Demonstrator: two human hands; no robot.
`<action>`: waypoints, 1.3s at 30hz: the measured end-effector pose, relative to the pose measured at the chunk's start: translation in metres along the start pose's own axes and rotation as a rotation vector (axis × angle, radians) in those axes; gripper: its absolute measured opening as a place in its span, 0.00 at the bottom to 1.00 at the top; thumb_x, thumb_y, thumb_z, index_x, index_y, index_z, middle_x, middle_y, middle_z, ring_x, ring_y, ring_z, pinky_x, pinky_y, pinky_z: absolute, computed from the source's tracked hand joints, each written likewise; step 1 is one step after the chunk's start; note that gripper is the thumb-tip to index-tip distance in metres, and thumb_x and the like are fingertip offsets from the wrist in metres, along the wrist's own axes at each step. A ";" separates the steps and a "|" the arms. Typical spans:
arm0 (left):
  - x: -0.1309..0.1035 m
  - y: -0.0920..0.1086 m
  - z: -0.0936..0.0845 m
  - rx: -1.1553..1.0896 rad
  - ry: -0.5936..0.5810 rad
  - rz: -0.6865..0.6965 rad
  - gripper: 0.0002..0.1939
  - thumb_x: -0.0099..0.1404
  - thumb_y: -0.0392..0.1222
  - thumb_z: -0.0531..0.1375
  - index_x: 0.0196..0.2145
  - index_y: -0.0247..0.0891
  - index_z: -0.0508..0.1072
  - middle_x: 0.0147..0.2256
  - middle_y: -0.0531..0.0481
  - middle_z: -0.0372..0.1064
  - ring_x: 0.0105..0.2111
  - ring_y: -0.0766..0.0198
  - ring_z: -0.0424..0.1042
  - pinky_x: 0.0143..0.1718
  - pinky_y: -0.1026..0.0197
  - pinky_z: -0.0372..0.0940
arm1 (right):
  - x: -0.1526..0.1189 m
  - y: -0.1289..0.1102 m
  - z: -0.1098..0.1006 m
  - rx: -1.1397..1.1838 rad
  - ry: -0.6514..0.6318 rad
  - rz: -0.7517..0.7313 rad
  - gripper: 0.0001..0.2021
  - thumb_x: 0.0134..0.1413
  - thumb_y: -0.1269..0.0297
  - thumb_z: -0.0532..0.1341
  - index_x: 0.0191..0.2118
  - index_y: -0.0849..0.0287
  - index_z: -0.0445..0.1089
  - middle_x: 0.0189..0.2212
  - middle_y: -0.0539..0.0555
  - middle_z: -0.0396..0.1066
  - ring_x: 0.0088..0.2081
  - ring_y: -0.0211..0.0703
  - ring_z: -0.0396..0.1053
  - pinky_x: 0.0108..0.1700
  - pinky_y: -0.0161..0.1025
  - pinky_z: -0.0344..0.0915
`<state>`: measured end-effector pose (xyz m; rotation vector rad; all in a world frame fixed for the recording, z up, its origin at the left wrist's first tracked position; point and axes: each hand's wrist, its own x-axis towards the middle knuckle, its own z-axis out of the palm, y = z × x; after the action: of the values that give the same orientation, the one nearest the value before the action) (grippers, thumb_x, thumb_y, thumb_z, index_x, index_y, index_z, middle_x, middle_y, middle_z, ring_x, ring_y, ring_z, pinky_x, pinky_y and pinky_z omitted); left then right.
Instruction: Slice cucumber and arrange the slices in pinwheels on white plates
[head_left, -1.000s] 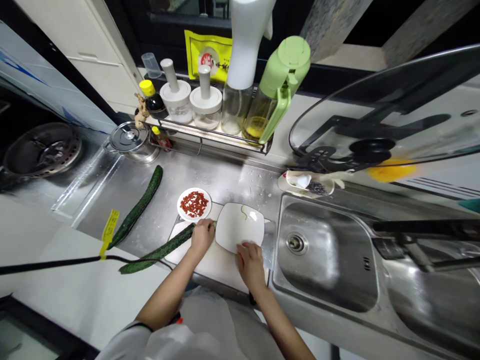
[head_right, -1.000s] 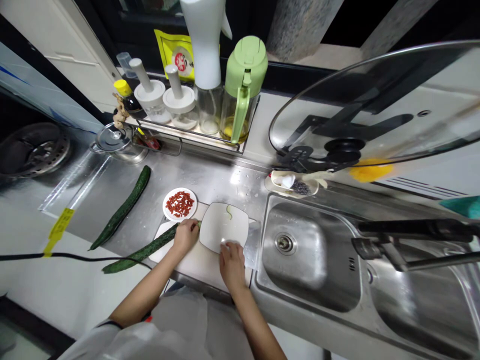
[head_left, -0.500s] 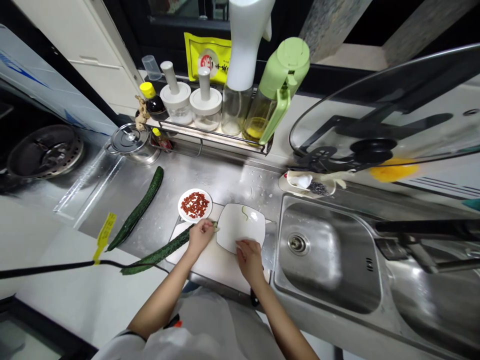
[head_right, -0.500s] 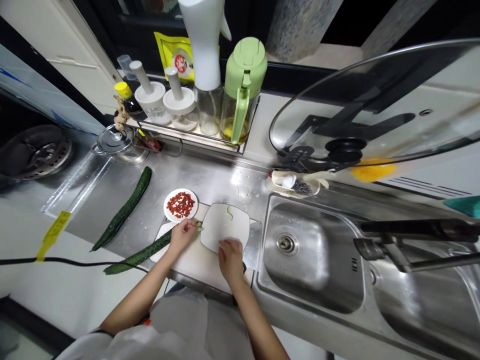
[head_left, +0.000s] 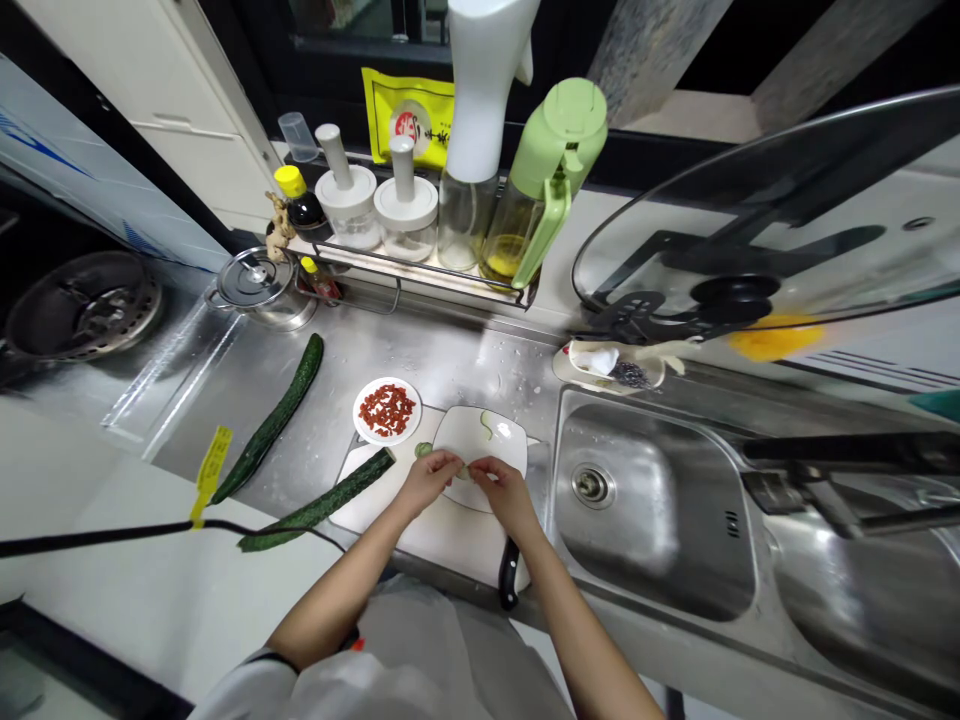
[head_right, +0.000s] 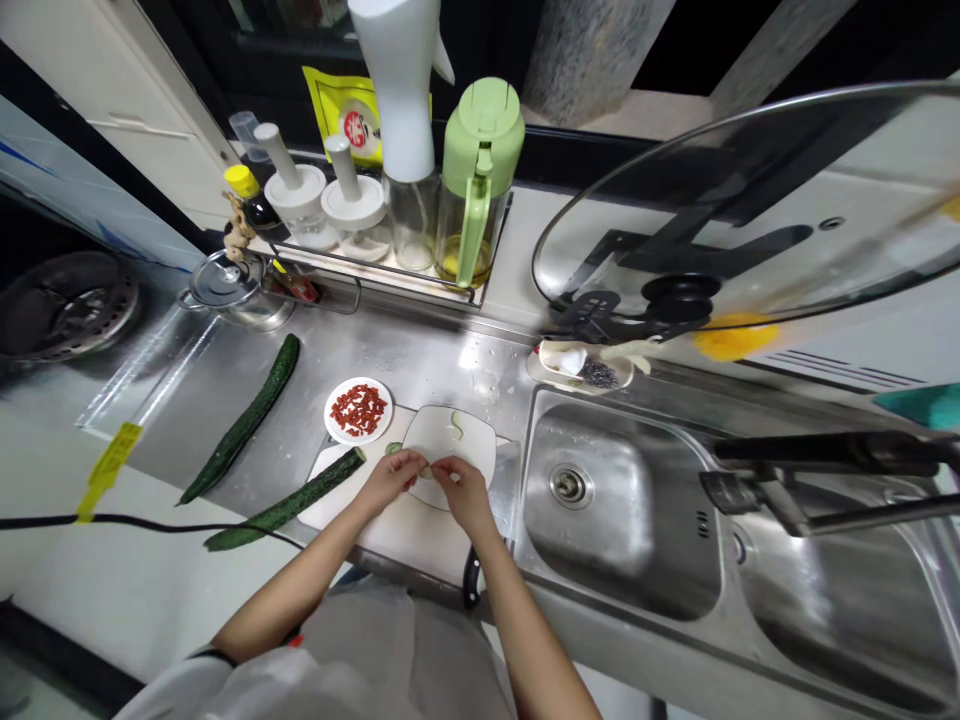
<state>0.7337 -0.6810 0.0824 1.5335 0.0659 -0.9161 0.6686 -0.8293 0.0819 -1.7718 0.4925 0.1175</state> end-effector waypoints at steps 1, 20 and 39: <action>0.001 -0.002 0.001 -0.030 0.002 -0.068 0.16 0.56 0.53 0.60 0.31 0.35 0.72 0.24 0.54 0.66 0.20 0.73 0.60 0.22 0.68 0.51 | -0.001 -0.001 -0.002 -0.011 -0.001 -0.005 0.11 0.51 0.57 0.57 0.31 0.57 0.72 0.29 0.51 0.74 0.31 0.40 0.68 0.34 0.37 0.62; 0.026 0.001 0.011 -0.198 0.042 -0.254 0.20 0.41 0.45 0.70 0.33 0.33 0.77 0.25 0.51 0.70 0.23 0.73 0.63 0.23 0.69 0.51 | 0.005 0.009 -0.034 -0.100 -0.031 -0.033 0.12 0.49 0.56 0.58 0.30 0.58 0.73 0.24 0.51 0.71 0.28 0.39 0.66 0.29 0.35 0.59; 0.078 0.011 0.038 0.545 0.359 0.192 0.06 0.59 0.38 0.59 0.33 0.39 0.75 0.29 0.52 0.74 0.30 0.65 0.70 0.35 0.64 0.61 | 0.078 0.021 -0.060 -0.544 0.044 -0.288 0.11 0.52 0.69 0.53 0.34 0.56 0.73 0.31 0.53 0.74 0.38 0.45 0.66 0.43 0.40 0.60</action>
<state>0.7736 -0.7521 0.0511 2.1582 -0.0801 -0.5145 0.7200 -0.9100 0.0526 -2.3635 0.2400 0.0073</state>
